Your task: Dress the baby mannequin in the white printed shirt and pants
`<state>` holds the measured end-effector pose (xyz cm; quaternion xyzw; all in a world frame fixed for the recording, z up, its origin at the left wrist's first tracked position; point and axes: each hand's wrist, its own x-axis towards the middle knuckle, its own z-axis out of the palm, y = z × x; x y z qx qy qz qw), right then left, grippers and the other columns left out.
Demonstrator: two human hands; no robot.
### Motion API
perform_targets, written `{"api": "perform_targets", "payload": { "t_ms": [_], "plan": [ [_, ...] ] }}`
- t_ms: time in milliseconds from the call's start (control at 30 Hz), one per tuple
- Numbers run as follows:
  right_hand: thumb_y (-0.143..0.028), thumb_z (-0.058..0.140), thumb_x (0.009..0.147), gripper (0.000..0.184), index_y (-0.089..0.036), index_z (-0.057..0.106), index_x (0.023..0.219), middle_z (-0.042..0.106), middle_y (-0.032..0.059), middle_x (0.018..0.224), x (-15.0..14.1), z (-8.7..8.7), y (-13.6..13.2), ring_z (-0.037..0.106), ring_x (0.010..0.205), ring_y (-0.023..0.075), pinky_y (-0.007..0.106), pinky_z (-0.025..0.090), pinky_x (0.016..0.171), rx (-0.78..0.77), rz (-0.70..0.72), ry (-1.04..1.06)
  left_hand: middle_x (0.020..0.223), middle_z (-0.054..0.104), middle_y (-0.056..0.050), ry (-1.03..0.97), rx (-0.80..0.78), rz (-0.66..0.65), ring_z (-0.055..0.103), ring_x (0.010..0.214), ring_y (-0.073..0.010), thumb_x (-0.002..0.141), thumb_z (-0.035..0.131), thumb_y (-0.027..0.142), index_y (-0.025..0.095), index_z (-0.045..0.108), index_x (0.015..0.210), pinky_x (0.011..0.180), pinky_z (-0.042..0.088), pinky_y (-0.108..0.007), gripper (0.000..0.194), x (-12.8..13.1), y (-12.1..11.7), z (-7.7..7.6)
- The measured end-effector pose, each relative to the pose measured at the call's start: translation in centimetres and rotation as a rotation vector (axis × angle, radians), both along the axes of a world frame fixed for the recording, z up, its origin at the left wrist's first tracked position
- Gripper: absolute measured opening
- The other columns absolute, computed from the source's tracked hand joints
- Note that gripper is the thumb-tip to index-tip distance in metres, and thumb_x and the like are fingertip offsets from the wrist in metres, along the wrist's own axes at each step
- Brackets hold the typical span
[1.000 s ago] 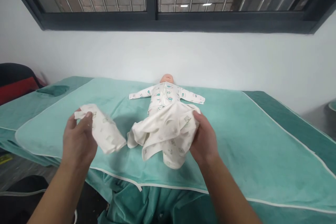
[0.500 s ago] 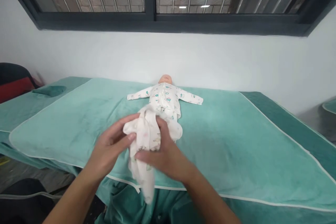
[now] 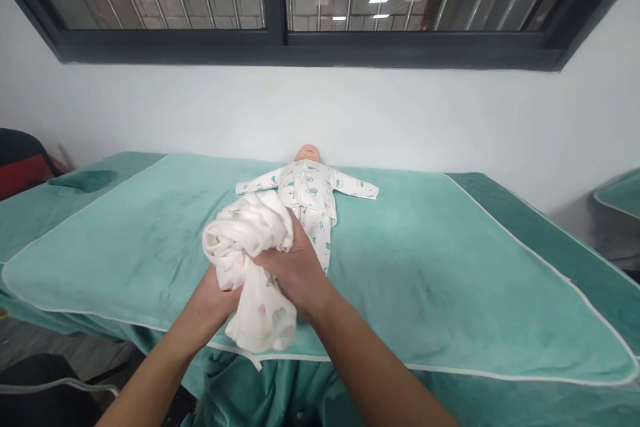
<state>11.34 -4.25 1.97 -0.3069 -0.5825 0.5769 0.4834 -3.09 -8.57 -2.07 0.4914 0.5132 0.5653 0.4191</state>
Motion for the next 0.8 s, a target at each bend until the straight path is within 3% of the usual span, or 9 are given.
{"api": "perform_targets", "payload": {
  "t_ms": [100,200,300,400,467,533,633,700,800],
  "plan": [
    [-0.031,0.065,0.081,0.045,-0.029,0.055,0.125,0.063,0.0021,0.124,-1.0,0.2,0.6,0.059,0.116,0.0231,0.041,0.049,0.099,0.134,-0.016,-0.177,0.107,0.071,-0.011,-0.007,-0.091,0.143,0.066,0.102,-0.0327,0.063,0.082,0.032,0.016,0.067,0.109,0.086,0.054,-0.041,0.051,-0.3,-0.2,-0.3],
    [-0.033,0.066,0.082,0.057,-0.027,0.046,0.136,0.055,0.0046,0.136,-1.0,-0.4,0.8,0.049,0.128,0.0231,0.042,0.038,0.11,0.236,-0.012,-0.278,0.108,0.071,-0.009,-0.032,-0.035,0.294,0.066,0.099,-0.029,0.067,0.079,0.035,0.017,0.066,0.113,0.084,0.054,-0.037,0.051,-1.3,-0.3,-0.6],
    [-0.04,0.068,0.083,0.074,-0.027,0.032,0.147,0.042,0.0059,0.149,-0.7,-1.5,0.4,0.038,0.139,0.0229,0.042,0.03,0.116,0.188,0.115,-0.281,0.115,0.069,-0.008,-0.096,0.07,0.433,0.064,0.104,-0.0259,0.07,0.077,0.033,0.02,0.063,0.12,0.088,0.052,-0.035,0.053,-2.0,-0.1,0.1],
    [-0.044,0.067,0.084,0.081,-0.028,0.023,0.151,0.037,0.0067,0.153,-0.7,-2.2,-0.2,0.038,0.139,0.0228,0.042,0.033,0.115,0.106,0.272,-0.257,0.122,0.065,-0.007,-0.167,0.178,0.51,0.061,0.11,-0.0245,0.074,0.074,0.03,0.023,0.058,0.126,0.092,0.05,-0.034,0.055,-1.9,0.0,1.4],
    [-0.045,0.07,0.082,0.084,-0.029,0.023,0.151,0.041,0.0062,0.151,-1.1,-2.5,-0.5,0.042,0.137,0.0226,0.041,0.038,0.112,0.078,0.335,-0.187,0.121,0.065,-0.006,-0.132,0.191,0.509,0.061,0.111,-0.0243,0.074,0.072,0.028,0.024,0.059,0.124,0.094,0.049,-0.034,0.052,-1.4,-0.2,1.9],
    [-0.046,0.071,0.08,0.077,-0.03,0.034,0.146,0.049,0.0043,0.145,-1.8,-2.6,-0.8,0.046,0.134,0.0223,0.041,0.04,0.11,0.061,0.314,-0.103,0.117,0.066,-0.005,-0.01,0.147,0.476,0.061,0.109,-0.0246,0.073,0.071,0.025,0.023,0.062,0.118,0.093,0.048,-0.033,0.046,-0.7,-0.6,1.6],
    [-0.046,0.071,0.079,0.058,-0.028,0.055,0.132,0.062,0.0036,0.131,-2.8,-2.7,-1.0,0.056,0.124,0.0244,0.043,0.045,0.106,-0.005,0.188,-0.032,0.117,0.065,-0.006,0.146,0.116,0.371,0.06,0.11,-0.0249,0.079,0.064,0.024,0.023,0.058,0.123,0.095,0.046,-0.035,0.045,0.3,-1.3,0.1],
    [-0.045,0.071,0.079,0.052,-0.026,0.06,0.126,0.066,0.0043,0.124,-2.8,-2.9,-0.8,0.06,0.119,0.0253,0.044,0.047,0.103,-0.028,0.087,-0.023,0.124,0.062,-0.007,0.18,0.116,0.274,0.056,0.117,-0.0253,0.084,0.059,0.027,0.024,0.052,0.131,0.101,0.043,-0.038,0.048,0.7,-1.7,-0.9],
    [-0.04,0.073,0.076,0.047,-0.024,0.065,0.119,0.068,0.0049,0.122,-0.5,-3.0,0.6,0.06,0.118,0.0258,0.043,0.046,0.103,0.073,-0.064,-0.081,0.14,0.051,-0.008,0.234,0.086,0.178,0.048,0.129,-0.0273,0.085,0.061,0.033,0.027,0.052,0.133,0.108,0.036,-0.041,0.049,0.1,-2.3,-1.9]
  ]
}}
